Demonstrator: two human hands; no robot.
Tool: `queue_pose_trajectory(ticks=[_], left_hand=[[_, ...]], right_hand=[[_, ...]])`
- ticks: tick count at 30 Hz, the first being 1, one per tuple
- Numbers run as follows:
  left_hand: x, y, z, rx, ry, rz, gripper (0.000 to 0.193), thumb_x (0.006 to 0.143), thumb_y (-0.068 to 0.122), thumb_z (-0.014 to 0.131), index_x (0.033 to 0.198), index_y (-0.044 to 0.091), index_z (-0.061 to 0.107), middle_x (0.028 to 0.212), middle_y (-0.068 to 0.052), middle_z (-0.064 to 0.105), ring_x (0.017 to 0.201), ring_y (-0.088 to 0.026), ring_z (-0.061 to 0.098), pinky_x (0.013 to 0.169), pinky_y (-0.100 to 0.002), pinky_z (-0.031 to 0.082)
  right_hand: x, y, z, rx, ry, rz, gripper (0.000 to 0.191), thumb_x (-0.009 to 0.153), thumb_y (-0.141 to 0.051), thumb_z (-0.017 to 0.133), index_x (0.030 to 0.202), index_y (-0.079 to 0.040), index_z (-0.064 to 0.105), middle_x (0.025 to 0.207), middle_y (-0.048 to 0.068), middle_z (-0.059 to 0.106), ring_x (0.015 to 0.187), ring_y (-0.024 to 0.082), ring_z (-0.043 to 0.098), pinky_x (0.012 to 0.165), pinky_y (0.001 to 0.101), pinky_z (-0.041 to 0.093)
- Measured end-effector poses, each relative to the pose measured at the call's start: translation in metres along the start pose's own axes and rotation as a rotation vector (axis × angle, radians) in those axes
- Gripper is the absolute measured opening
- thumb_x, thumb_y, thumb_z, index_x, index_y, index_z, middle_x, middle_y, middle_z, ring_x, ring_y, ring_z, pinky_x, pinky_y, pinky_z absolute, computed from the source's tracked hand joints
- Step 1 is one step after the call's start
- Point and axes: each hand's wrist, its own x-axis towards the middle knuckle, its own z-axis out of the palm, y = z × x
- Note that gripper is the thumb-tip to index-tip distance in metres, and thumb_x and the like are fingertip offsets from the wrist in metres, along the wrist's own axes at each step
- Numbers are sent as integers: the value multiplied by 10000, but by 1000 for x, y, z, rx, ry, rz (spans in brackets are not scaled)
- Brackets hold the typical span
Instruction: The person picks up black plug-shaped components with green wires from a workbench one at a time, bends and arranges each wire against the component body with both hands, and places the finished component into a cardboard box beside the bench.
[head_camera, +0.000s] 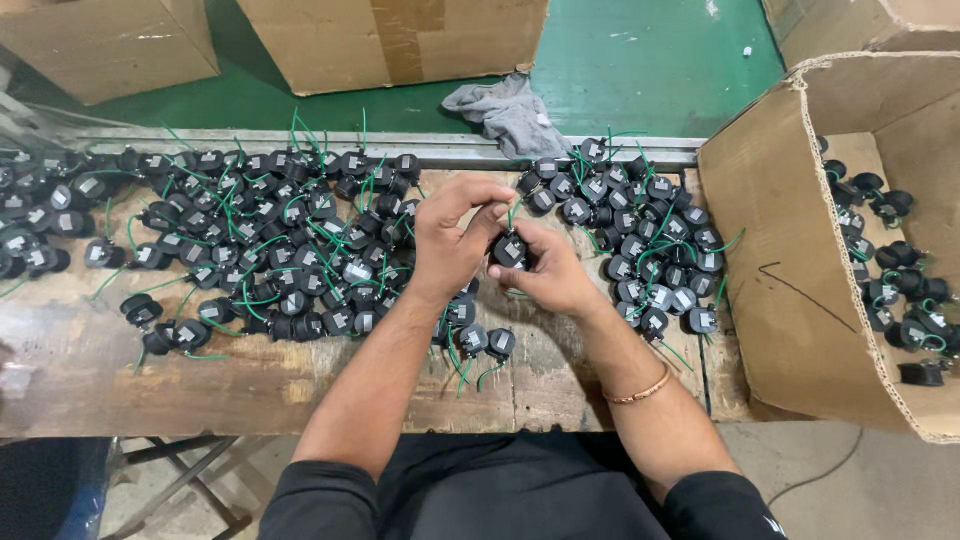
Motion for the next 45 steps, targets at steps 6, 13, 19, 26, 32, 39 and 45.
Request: queue_pose_trajectory(ticks=[6, 13, 19, 26, 32, 39, 45], left_hand=[[10, -8, -21, -44, -254, -27, 151, 957, -39, 695, 1072, 54, 725, 1063, -67, 754, 999, -198, 744, 891, -308, 596], [13, -7, -16, 121, -307, 60, 215, 772, 95, 842, 916, 49, 690, 979, -88, 731, 978, -268, 712, 885, -371, 564], [3, -10, 4, 252, -109, -164, 339, 751, 199, 917, 838, 28, 637, 803, -78, 664, 779, -244, 652, 724, -353, 500], [2, -27, -13, 1, -60, -113, 232, 857, 136, 838, 849, 27, 633, 927, -31, 674, 873, -143, 654, 795, -294, 546], [2, -39, -14, -2, 26, -287, 158, 966, 124, 769, 919, 2, 679, 920, -44, 666, 833, -135, 621, 756, -281, 522], [-12, -13, 7, 213, -771, -212, 526, 761, 292, 865, 1131, 9, 621, 1097, -146, 673, 1042, -356, 660, 895, -428, 512], [-23, -14, 30, 751, -945, -25, 418, 618, 318, 836, 951, 100, 709, 1071, -81, 681, 1082, -313, 644, 872, -443, 538]], right_hand=[[1, -13, -2, -1, 137, 23, 428, 829, 31, 770, 1231, -18, 633, 1029, -6, 696, 829, 79, 664, 664, 251, 600], [2, -20, 11, -421, 390, -174, 470, 774, -30, 857, 1201, -2, 661, 1022, 48, 723, 899, 122, 676, 775, 298, 584], [1, -23, 14, -699, 390, -351, 446, 727, -62, 890, 1106, -6, 662, 1000, 115, 698, 887, 209, 689, 785, 318, 550], [-5, -25, 16, -563, 422, -235, 370, 757, -93, 907, 1050, -39, 687, 916, 36, 686, 825, 121, 634, 769, 269, 538], [-5, -21, 4, -431, 398, -376, 353, 802, -51, 870, 1087, -34, 663, 1090, 33, 677, 1006, 132, 623, 929, 276, 506], [-5, -21, -8, 133, 409, -386, 338, 929, 37, 724, 1222, -43, 576, 1248, 108, 634, 1004, 141, 649, 807, 309, 626], [-8, -34, -22, 273, 502, -432, 542, 963, 41, 651, 1429, -130, 433, 1182, 96, 634, 951, 142, 666, 715, 308, 634]])
